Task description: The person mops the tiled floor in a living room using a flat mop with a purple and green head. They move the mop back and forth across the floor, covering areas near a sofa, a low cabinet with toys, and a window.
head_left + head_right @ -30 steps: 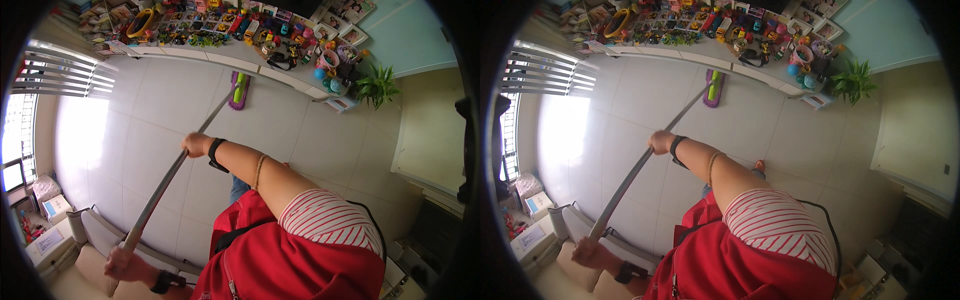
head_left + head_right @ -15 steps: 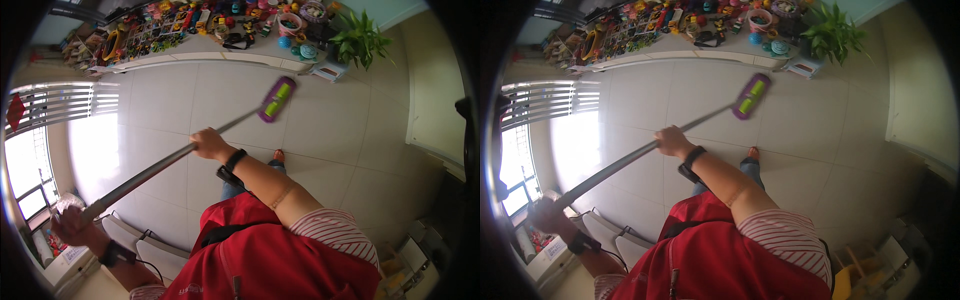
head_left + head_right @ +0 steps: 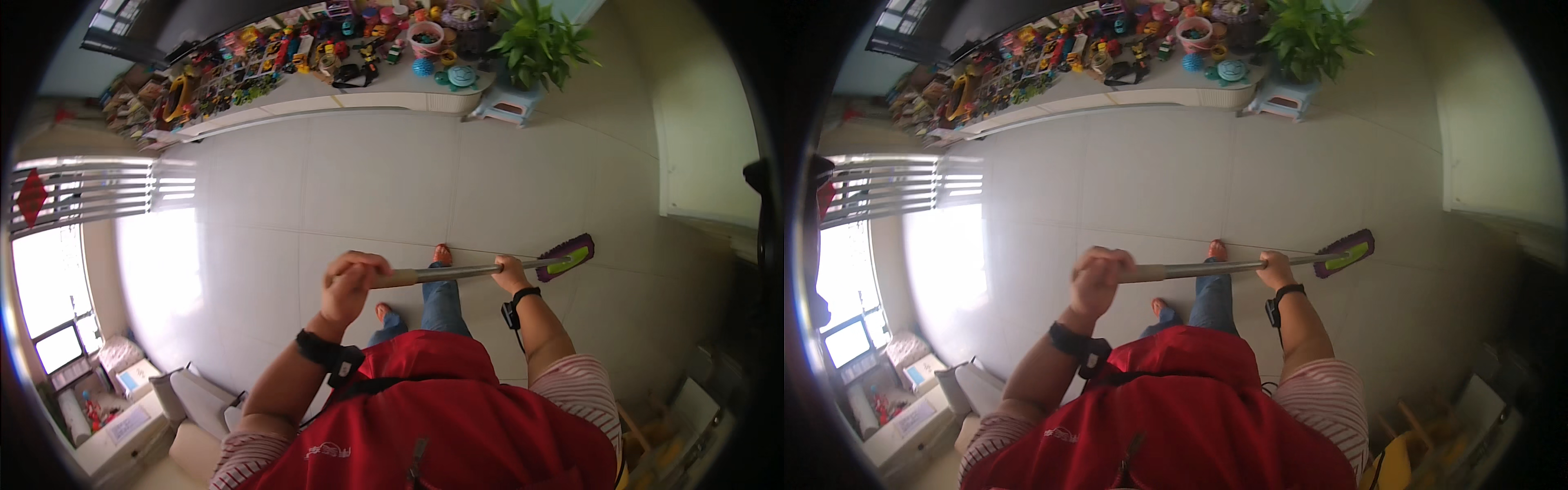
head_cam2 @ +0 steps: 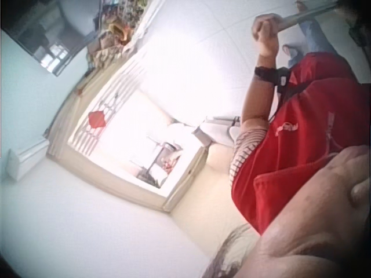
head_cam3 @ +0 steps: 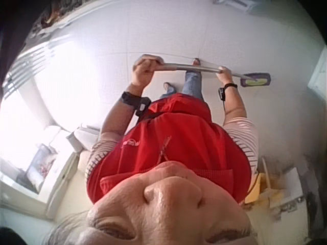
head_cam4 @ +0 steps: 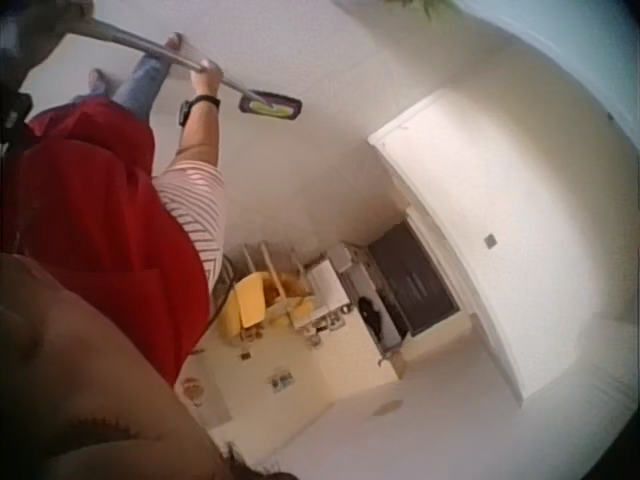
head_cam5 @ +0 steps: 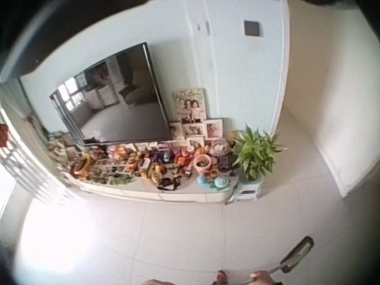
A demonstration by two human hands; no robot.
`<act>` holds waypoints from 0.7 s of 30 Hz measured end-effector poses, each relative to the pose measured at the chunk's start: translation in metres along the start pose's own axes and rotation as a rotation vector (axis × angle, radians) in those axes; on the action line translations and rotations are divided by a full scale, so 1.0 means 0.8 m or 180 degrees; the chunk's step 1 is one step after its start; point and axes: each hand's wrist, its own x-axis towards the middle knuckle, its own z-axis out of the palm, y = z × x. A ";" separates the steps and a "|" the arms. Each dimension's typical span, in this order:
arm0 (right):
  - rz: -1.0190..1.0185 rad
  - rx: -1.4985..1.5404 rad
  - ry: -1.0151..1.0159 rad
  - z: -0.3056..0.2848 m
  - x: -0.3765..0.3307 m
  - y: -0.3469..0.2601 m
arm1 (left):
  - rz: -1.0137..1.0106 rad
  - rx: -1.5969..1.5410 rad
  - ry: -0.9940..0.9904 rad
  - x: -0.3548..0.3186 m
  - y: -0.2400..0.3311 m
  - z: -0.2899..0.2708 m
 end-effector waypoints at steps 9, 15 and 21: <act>-0.0348 -0.0107 0.0206 0.061 -0.090 -0.042 | 0.0073 0.0660 -0.0608 -0.196 0.033 -0.095; -0.1150 -0.0194 0.0603 0.057 -0.087 -0.083 | 0.0562 0.0772 0.0006 -0.291 0.045 -0.068; -0.1590 -0.0749 0.0969 0.010 -0.018 -0.049 | 0.1071 0.1248 0.0626 -0.277 -0.022 0.033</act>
